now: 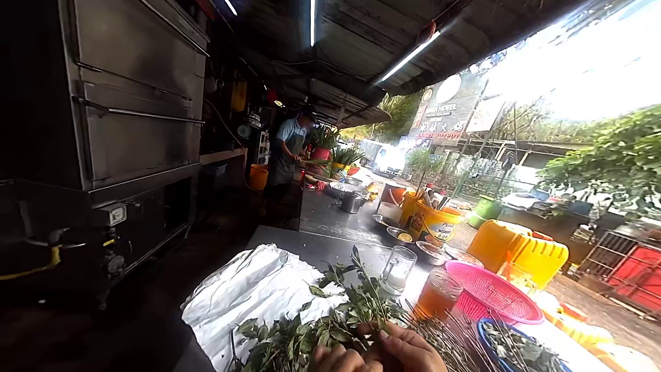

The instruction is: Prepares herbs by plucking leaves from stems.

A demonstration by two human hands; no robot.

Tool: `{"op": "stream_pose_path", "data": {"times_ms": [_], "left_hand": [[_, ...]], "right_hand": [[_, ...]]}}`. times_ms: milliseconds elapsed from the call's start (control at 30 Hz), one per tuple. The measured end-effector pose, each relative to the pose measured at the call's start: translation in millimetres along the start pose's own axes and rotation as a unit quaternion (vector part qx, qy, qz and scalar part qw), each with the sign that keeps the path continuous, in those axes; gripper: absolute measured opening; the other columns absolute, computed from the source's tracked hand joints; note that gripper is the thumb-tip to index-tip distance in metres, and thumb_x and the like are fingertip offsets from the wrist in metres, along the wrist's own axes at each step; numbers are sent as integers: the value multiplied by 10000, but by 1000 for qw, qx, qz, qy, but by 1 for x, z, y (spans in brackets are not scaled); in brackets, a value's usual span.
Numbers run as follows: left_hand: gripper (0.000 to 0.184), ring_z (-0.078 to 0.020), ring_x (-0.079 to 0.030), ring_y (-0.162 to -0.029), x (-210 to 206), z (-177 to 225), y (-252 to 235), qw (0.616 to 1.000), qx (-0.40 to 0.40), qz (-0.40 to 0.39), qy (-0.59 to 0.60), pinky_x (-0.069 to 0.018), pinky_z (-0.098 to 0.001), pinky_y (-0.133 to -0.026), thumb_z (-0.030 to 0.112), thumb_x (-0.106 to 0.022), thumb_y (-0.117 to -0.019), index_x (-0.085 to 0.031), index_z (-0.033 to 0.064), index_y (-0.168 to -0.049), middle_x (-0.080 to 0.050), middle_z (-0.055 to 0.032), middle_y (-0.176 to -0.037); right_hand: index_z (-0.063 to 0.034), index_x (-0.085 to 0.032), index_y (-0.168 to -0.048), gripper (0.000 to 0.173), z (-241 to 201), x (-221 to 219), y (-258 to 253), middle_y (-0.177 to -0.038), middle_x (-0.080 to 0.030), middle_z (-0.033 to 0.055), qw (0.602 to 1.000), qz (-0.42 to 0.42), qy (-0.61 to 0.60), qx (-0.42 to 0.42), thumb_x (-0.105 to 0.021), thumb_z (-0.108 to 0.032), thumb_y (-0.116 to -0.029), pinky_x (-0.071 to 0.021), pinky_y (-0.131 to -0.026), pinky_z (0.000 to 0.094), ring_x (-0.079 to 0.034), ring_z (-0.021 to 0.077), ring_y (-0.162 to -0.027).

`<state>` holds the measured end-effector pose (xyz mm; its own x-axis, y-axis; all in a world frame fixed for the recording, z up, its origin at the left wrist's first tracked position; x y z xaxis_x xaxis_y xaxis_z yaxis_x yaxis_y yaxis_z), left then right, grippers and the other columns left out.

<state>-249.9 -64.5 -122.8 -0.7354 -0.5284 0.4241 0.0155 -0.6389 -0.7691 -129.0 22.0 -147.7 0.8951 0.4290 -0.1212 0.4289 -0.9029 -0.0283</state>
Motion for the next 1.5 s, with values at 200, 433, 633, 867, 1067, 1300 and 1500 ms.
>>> {"op": "stream_pose_path", "data": {"times_ms": [200,433,633,867,1067,1300,1500], "left_hand": [[199,-141,-664,-932,52,-39,-2,975,57,204,64,-568,-338,-837,195,-669,-921,-734,29,-1008,-703,-64,-931],[248,-116,-665,-978,39,-51,-20,987,-16,82,138,-550,-322,-868,325,-605,-1022,-777,157,-965,-745,27,-989],[223,-154,-669,-666,-12,-68,1,800,275,-122,519,-577,-334,-615,200,-593,-978,-759,69,-907,-700,-71,-778],[380,-193,-720,-681,-15,-74,1,712,340,-53,612,-604,-325,-588,223,-442,-1043,-740,55,-878,-737,-146,-846],[529,-165,-724,-762,7,-80,-8,727,326,3,604,-615,-333,-681,473,-420,-1052,-751,73,-949,-749,-106,-910],[530,-147,-709,-799,31,-78,-20,788,208,4,580,-603,-309,-756,514,-529,-1022,-744,30,-1046,-732,-99,-918],[519,-237,-668,-988,49,-72,-29,832,108,-15,545,-563,-350,-843,507,-604,-994,-713,29,-1163,-697,-180,-1097]], "right_hand": [[-72,-726,-1102,398,15,26,12,-708,-705,40,990,-143,3,-2,-359,-222,-1082,-431,-421,210,-561,56,-485],[-97,-733,-1106,343,13,20,27,-696,-684,6,973,-226,48,-18,-420,-236,-1078,-374,-422,173,-506,8,-480],[-95,-659,-1218,321,11,32,20,-665,-650,45,990,-139,10,-5,-426,-250,-1062,-373,-372,188,-506,46,-435],[-141,-644,-948,132,6,37,17,-648,-621,23,994,-104,2,15,-536,-180,-1013,-370,-382,182,-517,48,-453],[-164,-694,-962,101,0,33,22,-716,-676,15,986,-158,0,58,-601,-151,-1001,-418,-445,170,-562,30,-527],[-175,-718,-995,127,-8,23,31,-762,-699,-8,977,-186,27,97,-606,-115,-1004,-492,-534,192,-611,35,-606],[-160,-727,-1001,121,-11,20,35,-765,-699,-17,977,-184,33,104,-618,-107,-1005,-497,-542,187,-614,28,-617]]}}
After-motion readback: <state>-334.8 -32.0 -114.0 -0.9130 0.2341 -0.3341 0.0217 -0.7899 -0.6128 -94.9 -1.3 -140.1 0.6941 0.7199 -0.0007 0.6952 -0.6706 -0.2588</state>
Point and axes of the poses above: each hand's wrist, its own y-axis away from the middle knuckle, its own x-axis out of the back of the hand, z = x × y, the point moved 9 cm from there along -y, towards the middle knuckle
